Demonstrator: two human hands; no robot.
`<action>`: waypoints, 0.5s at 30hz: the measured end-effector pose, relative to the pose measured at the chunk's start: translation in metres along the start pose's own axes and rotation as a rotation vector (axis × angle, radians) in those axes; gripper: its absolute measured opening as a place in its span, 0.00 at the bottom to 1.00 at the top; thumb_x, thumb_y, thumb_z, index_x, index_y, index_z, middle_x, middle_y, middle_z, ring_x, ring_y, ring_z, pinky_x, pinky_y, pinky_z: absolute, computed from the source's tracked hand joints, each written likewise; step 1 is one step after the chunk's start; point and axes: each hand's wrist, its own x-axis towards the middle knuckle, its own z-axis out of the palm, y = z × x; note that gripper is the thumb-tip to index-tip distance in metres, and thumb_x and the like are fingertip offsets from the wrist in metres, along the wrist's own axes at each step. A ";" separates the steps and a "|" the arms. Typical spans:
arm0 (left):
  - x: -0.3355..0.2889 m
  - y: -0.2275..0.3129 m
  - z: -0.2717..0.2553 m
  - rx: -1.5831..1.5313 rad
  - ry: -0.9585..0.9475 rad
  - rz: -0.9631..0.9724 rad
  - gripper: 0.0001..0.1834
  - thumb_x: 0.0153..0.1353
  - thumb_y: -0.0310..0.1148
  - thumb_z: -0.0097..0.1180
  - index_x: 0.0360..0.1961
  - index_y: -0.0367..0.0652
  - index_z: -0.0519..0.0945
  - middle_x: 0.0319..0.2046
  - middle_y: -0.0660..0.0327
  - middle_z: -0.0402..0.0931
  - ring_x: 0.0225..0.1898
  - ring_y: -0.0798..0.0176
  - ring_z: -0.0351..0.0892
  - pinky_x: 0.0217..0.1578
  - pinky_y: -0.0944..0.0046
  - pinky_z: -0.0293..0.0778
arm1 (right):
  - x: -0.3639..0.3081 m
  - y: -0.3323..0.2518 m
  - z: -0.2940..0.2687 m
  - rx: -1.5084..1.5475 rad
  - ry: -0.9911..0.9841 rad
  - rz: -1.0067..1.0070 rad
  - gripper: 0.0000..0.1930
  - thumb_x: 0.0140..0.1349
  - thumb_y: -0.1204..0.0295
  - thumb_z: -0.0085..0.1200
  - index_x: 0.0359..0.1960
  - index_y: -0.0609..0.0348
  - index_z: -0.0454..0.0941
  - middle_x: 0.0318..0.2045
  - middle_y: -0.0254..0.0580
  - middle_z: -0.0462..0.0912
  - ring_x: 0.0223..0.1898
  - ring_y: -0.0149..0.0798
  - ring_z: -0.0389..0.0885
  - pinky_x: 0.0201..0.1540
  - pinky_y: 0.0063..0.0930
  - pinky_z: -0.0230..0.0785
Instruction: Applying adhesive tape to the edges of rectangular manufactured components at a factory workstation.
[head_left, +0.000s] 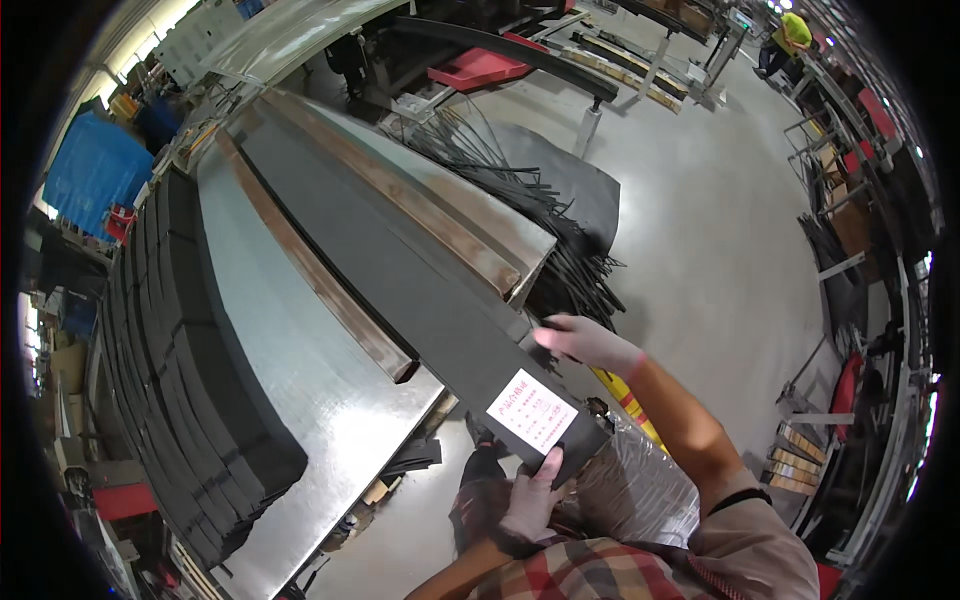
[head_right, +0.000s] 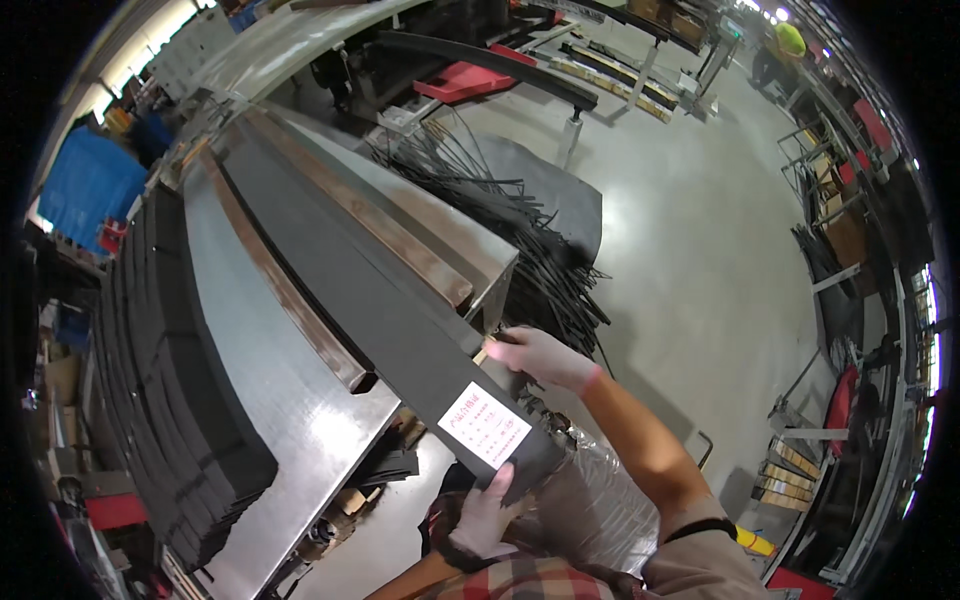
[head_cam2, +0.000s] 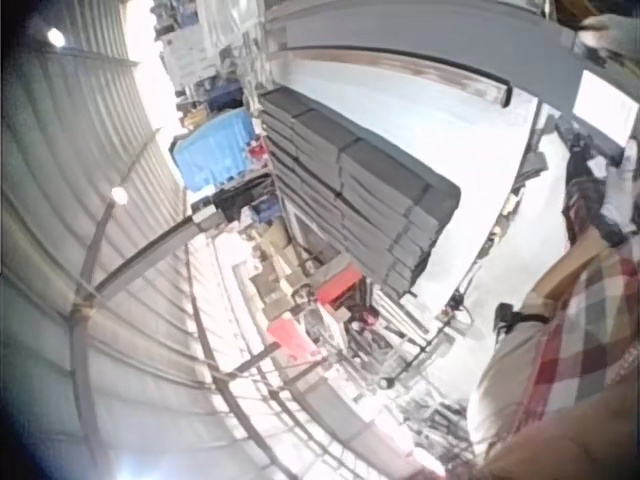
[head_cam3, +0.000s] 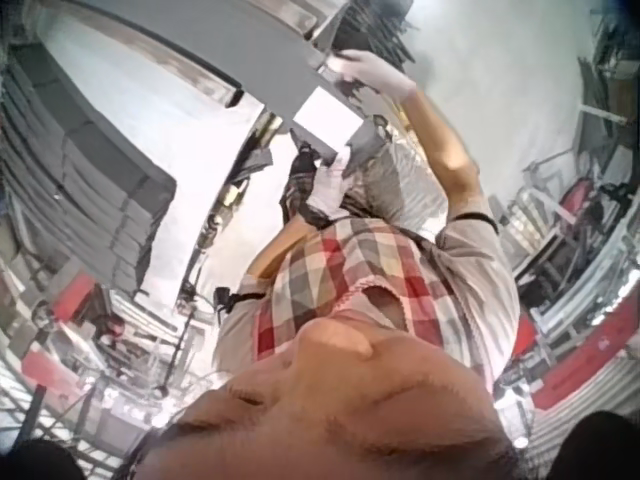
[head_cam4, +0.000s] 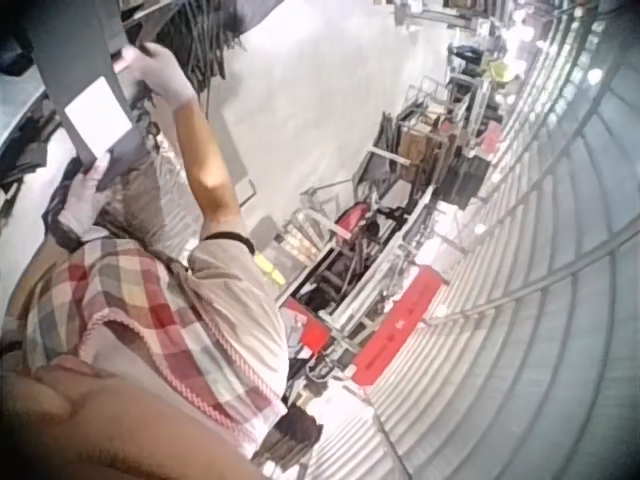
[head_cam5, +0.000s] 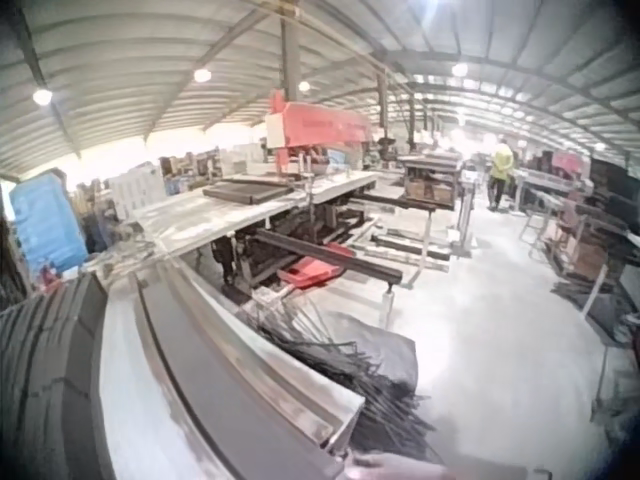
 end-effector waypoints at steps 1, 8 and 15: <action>-0.008 -0.001 0.000 0.040 0.030 -0.098 0.32 0.59 0.44 0.63 0.60 0.42 0.66 0.55 0.54 0.67 0.58 0.58 0.68 0.54 0.51 0.71 | -0.015 0.038 -0.006 -0.306 0.334 -0.243 0.22 0.63 0.58 0.54 0.49 0.64 0.75 0.36 0.46 0.76 0.45 0.42 0.77 0.45 0.34 0.70; -0.048 0.037 -0.015 0.879 0.080 0.790 0.33 0.48 0.39 0.74 0.47 0.34 0.68 0.28 0.64 0.72 0.28 0.70 0.72 0.29 0.67 0.72 | -0.136 -0.029 0.046 -0.769 -0.339 -0.471 0.22 0.61 0.71 0.54 0.58 0.52 0.69 0.48 0.47 0.72 0.48 0.49 0.76 0.51 0.35 0.68; -0.033 0.109 -0.058 0.799 -0.113 0.461 0.16 0.58 0.30 0.65 0.17 0.43 0.73 0.18 0.64 0.72 0.24 0.75 0.71 0.28 0.71 0.70 | -0.060 0.001 -0.040 -0.329 -0.413 -0.300 0.19 0.62 0.68 0.57 0.55 0.49 0.76 0.40 0.46 0.84 0.43 0.44 0.84 0.47 0.33 0.73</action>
